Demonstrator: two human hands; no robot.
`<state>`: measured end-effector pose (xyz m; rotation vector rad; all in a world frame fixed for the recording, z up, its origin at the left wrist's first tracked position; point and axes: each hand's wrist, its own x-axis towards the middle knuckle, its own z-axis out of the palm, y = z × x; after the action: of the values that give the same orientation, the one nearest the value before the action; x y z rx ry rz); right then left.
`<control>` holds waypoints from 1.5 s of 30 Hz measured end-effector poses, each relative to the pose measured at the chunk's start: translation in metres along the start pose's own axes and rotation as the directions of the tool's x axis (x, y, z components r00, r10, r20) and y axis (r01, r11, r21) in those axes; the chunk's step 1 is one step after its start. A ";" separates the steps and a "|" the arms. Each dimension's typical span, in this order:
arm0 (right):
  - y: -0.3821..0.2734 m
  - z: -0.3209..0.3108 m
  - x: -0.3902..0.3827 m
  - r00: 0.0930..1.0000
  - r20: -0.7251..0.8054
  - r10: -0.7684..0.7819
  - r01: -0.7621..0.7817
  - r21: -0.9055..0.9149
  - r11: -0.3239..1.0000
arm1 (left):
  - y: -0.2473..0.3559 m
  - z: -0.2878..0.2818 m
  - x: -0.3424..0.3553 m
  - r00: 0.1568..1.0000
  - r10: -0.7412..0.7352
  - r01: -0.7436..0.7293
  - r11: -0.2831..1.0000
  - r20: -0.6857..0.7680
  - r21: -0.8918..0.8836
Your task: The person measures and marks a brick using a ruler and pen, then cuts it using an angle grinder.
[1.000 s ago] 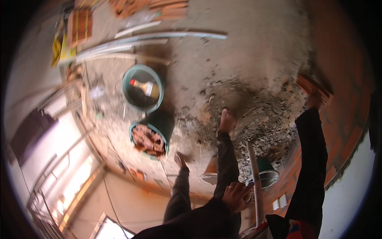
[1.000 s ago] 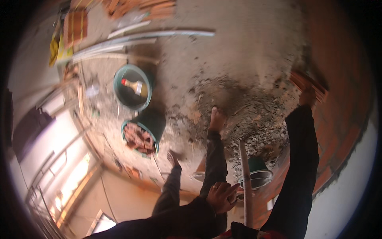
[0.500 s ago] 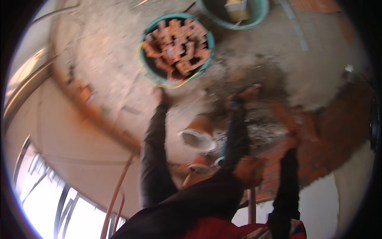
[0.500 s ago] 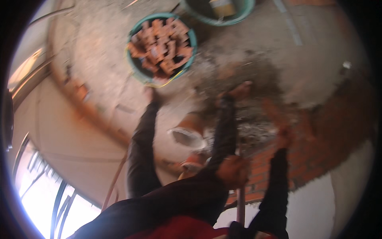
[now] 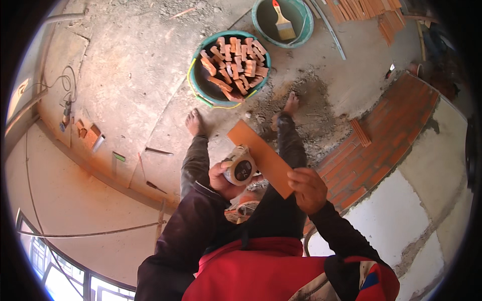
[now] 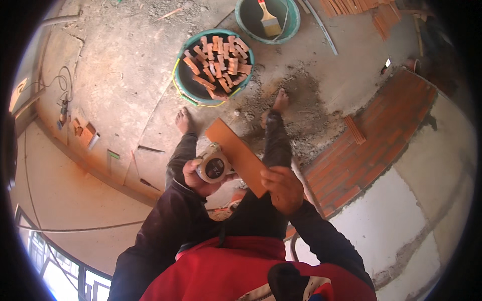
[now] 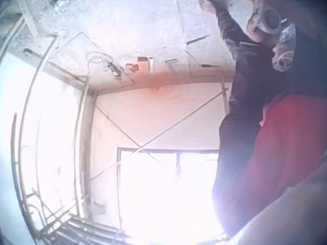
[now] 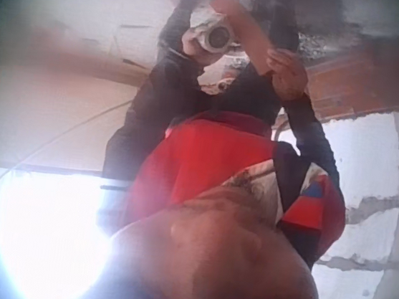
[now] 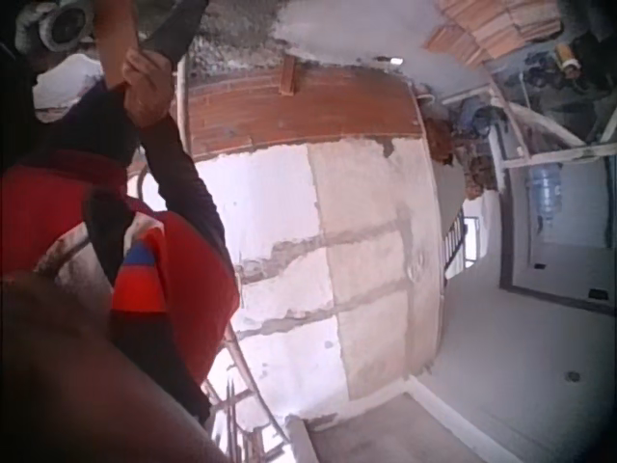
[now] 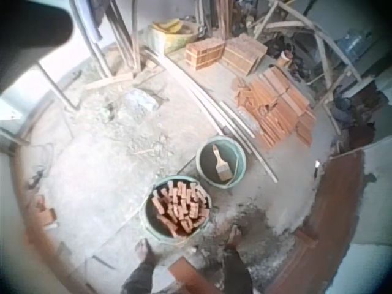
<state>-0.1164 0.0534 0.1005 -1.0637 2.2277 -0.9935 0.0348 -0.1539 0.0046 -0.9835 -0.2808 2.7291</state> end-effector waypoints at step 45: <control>0.956 -0.354 0.408 0.891 -0.099 0.443 -0.299 -0.863 0.407 | -0.129 -0.022 0.290 0.918 0.015 0.316 0.578 -0.397 0.752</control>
<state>-1.0307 0.2851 -0.4622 -0.8312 2.6751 0.5250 -0.1494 0.0510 -0.1543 -1.0439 0.8511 2.0234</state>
